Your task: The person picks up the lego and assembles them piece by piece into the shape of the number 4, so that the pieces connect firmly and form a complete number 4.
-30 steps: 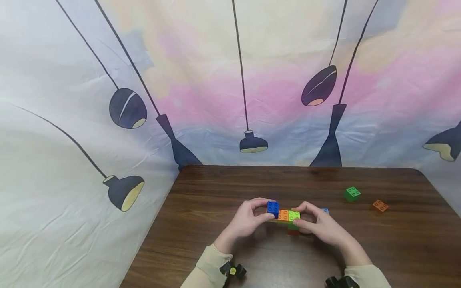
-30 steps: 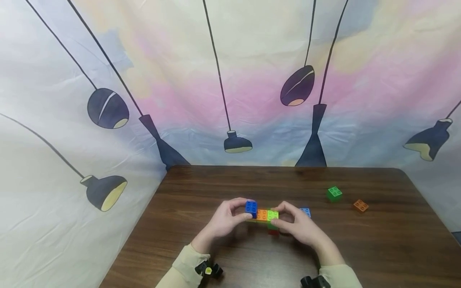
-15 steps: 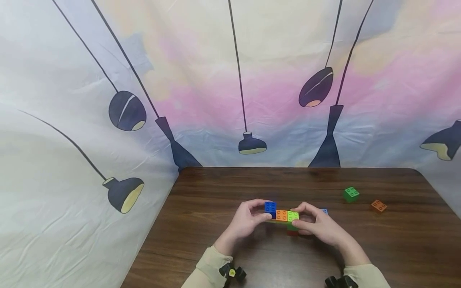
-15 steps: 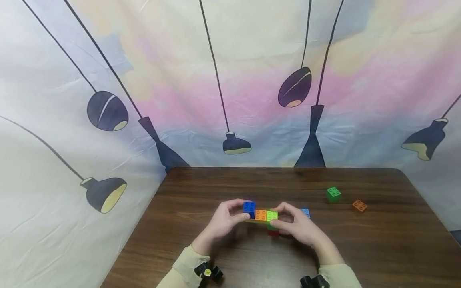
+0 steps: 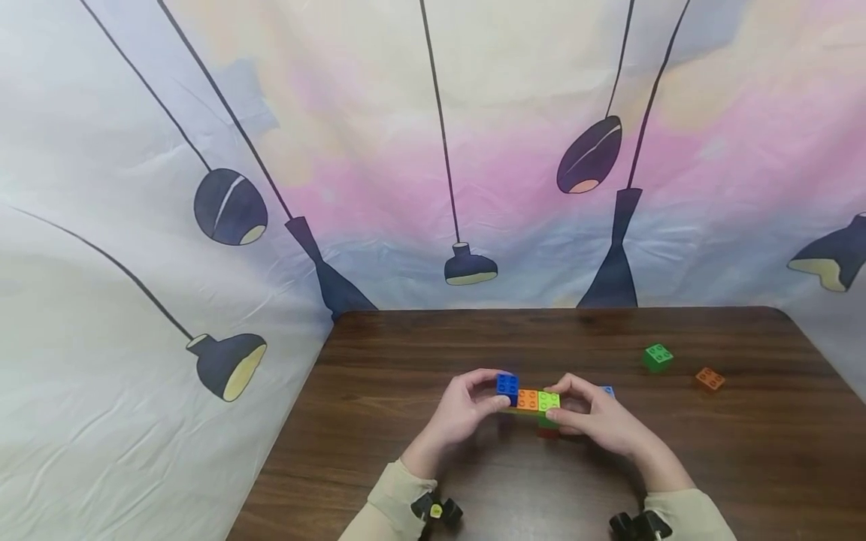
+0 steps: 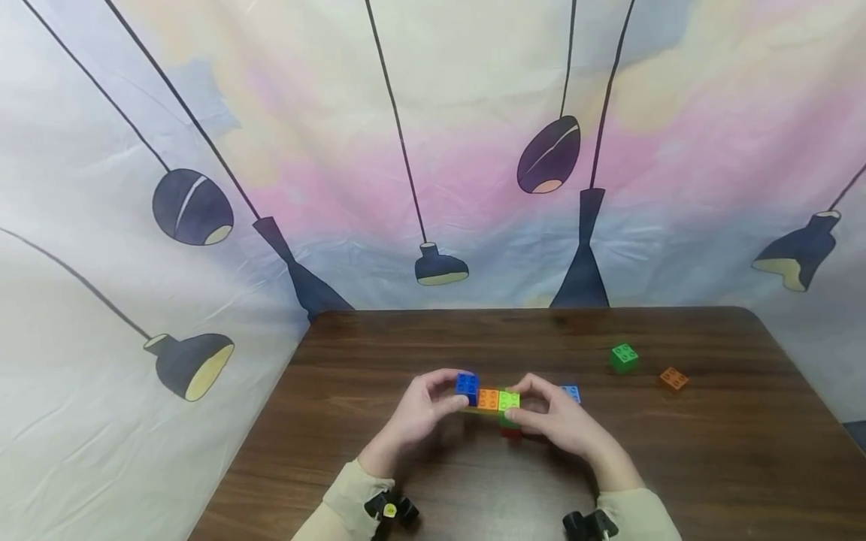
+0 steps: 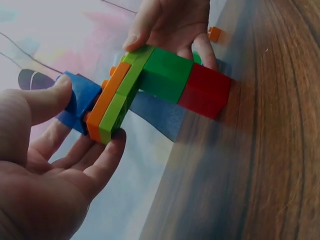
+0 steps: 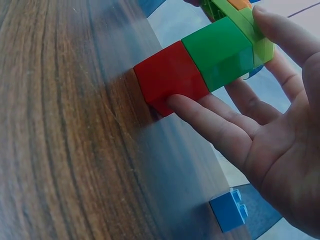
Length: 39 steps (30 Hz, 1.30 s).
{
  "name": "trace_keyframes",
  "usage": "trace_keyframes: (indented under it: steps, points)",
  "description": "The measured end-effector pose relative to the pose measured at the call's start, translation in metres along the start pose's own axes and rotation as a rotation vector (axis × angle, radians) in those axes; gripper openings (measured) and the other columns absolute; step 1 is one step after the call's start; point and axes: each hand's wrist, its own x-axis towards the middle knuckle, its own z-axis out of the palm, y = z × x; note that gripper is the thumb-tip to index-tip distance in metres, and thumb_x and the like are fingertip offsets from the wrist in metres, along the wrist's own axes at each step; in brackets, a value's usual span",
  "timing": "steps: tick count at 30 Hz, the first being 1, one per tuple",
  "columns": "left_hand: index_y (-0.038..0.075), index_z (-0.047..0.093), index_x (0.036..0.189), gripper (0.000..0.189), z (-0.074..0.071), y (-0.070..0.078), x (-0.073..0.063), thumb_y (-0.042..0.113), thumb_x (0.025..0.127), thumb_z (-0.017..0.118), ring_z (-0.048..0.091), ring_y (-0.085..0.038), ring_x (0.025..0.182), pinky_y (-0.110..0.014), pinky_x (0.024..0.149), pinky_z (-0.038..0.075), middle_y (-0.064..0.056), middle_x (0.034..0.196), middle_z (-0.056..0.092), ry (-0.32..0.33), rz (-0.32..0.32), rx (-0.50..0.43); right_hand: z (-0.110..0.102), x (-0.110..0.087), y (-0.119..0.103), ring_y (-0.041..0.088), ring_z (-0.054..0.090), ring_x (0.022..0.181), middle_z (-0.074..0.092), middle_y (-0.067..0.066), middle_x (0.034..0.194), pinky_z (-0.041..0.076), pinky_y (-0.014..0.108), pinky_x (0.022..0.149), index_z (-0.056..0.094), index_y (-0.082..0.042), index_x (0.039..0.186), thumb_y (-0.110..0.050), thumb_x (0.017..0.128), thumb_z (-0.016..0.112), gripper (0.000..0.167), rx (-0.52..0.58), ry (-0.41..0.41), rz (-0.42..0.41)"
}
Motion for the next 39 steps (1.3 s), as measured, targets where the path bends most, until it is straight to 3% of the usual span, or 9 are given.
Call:
trace_keyframes:
  steps: [8,13,21,31,39]
  points:
    - [-0.004,0.069,0.131,0.033,-0.003,-0.001,-0.001,0.003,0.099,0.076,0.074,-0.022,0.108,-0.034,0.093,0.060,-0.016,0.123,0.072,-0.015,-0.024,-0.033,0.000,0.000,-0.001,0.033,0.069,0.115,0.065,0.019,0.130,0.063,0.045,0.087,0.060,-0.005,0.127,-0.025,0.103,0.075,0.035,-0.012,-0.005,0.002]
    - [-0.008,0.070,0.128,0.031,-0.004,-0.001,-0.001,-0.002,0.098,0.075,0.074,-0.022,0.104,-0.034,0.092,0.060,-0.021,0.124,0.072,0.008,0.015,-0.050,0.000,0.001,-0.001,0.031,0.069,0.113,0.066,0.019,0.128,0.063,0.044,0.087,0.060,-0.005,0.127,-0.024,0.103,0.076,0.035,-0.014,-0.007,0.004]
    - [-0.006,0.073,0.124,0.030,0.000,0.003,-0.001,-0.005,0.094,0.078,0.076,-0.019,0.096,-0.033,0.088,0.061,-0.018,0.120,0.073,0.039,0.040,-0.006,0.000,0.002,0.000,0.031,0.069,0.113,0.066,0.019,0.128,0.063,0.043,0.086,0.061,-0.005,0.127,-0.025,0.102,0.076,0.035,-0.026,-0.002,-0.002]
    - [0.002,0.076,0.118,0.026,0.010,0.001,-0.004,-0.007,0.094,0.078,0.067,-0.021,0.107,-0.029,0.090,0.060,-0.007,0.115,0.070,0.107,0.077,0.077,0.001,0.001,-0.001,0.031,0.070,0.114,0.066,0.019,0.127,0.063,0.044,0.086,0.060,-0.005,0.127,-0.025,0.103,0.075,0.035,-0.020,-0.004,-0.007]
    - [0.001,0.077,0.115,0.028,0.014,0.002,-0.003,-0.012,0.090,0.078,0.067,-0.018,0.104,-0.028,0.089,0.060,-0.006,0.111,0.069,0.128,0.111,0.096,0.000,0.000,-0.002,0.028,0.071,0.111,0.066,0.019,0.126,0.063,0.044,0.085,0.060,-0.004,0.126,-0.024,0.103,0.075,0.034,-0.025,0.003,-0.011]
